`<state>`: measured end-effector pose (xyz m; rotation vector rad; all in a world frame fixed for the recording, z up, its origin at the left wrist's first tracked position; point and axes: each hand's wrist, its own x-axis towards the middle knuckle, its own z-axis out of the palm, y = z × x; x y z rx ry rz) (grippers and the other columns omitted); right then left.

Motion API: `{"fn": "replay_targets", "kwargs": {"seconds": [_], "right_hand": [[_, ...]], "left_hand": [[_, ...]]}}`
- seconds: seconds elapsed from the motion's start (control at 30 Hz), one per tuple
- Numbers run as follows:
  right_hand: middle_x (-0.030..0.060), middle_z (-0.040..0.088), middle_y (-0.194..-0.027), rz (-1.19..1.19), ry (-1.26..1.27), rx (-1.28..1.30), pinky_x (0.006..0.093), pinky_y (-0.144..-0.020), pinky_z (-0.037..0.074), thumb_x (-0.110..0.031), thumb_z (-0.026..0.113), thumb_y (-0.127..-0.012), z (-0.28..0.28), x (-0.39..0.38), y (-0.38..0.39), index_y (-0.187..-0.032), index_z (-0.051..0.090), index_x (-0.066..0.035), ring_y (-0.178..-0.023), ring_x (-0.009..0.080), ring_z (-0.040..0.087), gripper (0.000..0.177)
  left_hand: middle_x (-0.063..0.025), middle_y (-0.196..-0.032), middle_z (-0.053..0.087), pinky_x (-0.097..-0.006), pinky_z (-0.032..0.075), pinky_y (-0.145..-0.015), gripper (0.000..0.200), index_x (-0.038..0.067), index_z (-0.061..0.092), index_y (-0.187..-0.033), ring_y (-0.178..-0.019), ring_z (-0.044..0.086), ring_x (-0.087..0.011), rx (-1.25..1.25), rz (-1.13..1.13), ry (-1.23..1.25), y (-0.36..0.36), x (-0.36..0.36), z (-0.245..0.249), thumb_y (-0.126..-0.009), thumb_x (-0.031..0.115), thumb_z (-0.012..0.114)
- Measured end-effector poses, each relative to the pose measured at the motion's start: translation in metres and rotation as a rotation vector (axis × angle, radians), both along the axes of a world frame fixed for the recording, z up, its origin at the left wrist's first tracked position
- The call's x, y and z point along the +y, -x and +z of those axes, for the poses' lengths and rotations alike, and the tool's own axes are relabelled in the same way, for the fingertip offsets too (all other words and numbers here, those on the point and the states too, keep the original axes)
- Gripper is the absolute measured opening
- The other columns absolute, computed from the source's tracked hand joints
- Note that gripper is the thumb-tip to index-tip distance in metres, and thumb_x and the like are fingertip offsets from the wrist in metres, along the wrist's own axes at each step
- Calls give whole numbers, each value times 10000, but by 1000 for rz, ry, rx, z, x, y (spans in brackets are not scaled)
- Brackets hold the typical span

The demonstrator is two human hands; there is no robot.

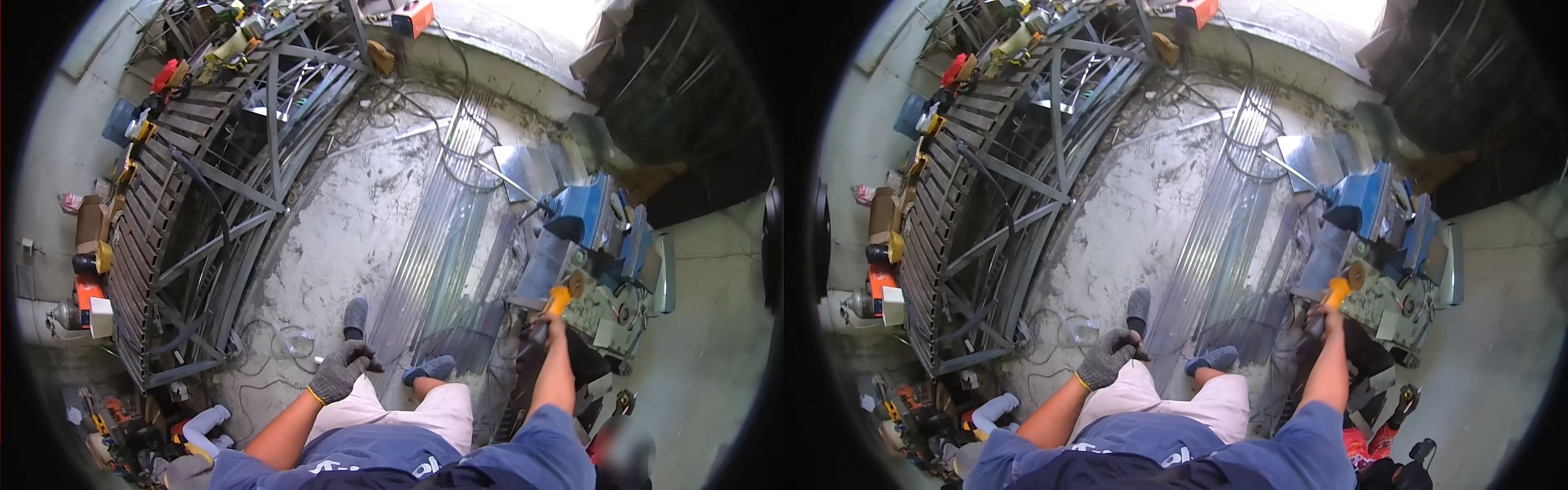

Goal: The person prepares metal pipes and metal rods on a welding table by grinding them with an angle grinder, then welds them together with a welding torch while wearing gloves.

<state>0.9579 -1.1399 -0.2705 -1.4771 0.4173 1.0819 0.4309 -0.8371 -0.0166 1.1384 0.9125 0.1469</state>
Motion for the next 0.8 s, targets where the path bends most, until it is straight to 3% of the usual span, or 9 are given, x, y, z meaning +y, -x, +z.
{"fn": "replay_targets", "kwargs": {"seconds": [0.07, 0.17, 0.27, 0.33, 0.4, 0.43, 0.5, 0.63, 0.8], "right_hand": [[164, 717, -823, -36, -47, 64, 467, -699, 634, -98, 654, -767, 17, 8, 53, -993, 667, 22, -697, 322, 733, 256], [151, 709, -838, 48, -52, 71, 493, -695, 621, -216, 617, -832, 53, 28, 128, -1010, 644, 17, -680, 336, 719, 295], [159, 709, -844, 10, -107, 164, 499, -670, 618, -362, 599, -935, 154, 76, 192, -1124, 627, -17, -671, 349, 720, 395], [163, 704, -834, 111, -149, -24, 489, -647, 622, -425, 583, -975, 193, 95, 220, -1196, 609, -29, -695, 350, 734, 455], [157, 704, -879, 133, -298, -162, 464, -638, 638, -298, 678, -931, 244, 117, 238, -1225, 591, -5, -699, 332, 747, 424], [152, 702, -889, 130, -376, -235, 454, -634, 640, -249, 706, -913, 286, 136, 246, -1216, 591, 3, -690, 321, 747, 410], [136, 694, -934, 157, -465, -293, 437, -648, 655, -111, 773, -838, 315, 153, 247, -1259, 559, 1, -678, 299, 742, 485], [146, 691, -922, 165, -611, -356, 427, -663, 646, -189, 742, -887, 423, 189, 256, -1362, 504, -34, -718, 290, 744, 553], [183, 699, -1004, 113, -815, -438, 420, -631, 641, -331, 730, -980, 475, 226, 284, -1415, 475, -44, -765, 298, 759, 580]], "left_hand": [[-128, -1132, 779, -378, 603, -992, 192, -1, 674, -1278, -1075, 753, -207, 4, -79, -130, 2, 13, 17, -1103, 66, 632], [-105, -1152, 788, -361, 586, -1005, 156, 15, 726, -1210, -1055, 737, -188, 2, -66, -174, 7, 34, 46, -1075, 73, 675], [-101, -1139, 790, -348, 582, -991, 172, 24, 738, -1202, -1035, 727, -174, 45, -146, -304, 5, 62, 86, -1041, 81, 718], [-99, -1129, 789, -341, 582, -981, 195, 28, 742, -1205, -1025, 724, -168, 42, -200, -385, 3, 79, 113, -1018, 85, 748], [-98, -1122, 789, -334, 584, -972, 222, 32, 745, -1210, -1016, 724, -163, -30, -244, -436, 4, 95, 129, -997, 88, 775], [-102, -1118, 786, -334, 586, -975, 224, 23, 745, -1214, -1016, 732, -164, 6, -321, -601, 4, 105, 139, -1003, 91, 773], [-100, -1092, 782, -341, 591, -970, 215, 10, 742, -1216, -1013, 735, -165, -90, -310, -517, -1, 116, 169, -1015, 85, 757], [-87, -981, 756, -359, 611, -902, 230, -22, 709, -1216, -943, 741, -176, -276, -300, -349, -7, 132, 238, -1079, 163, 709], [-104, -997, 743, -374, 646, -833, 301, -36, 671, -1255, -877, 778, -219, -460, -313, -108, -8, 138, 282, -1103, 223, 683]]}}
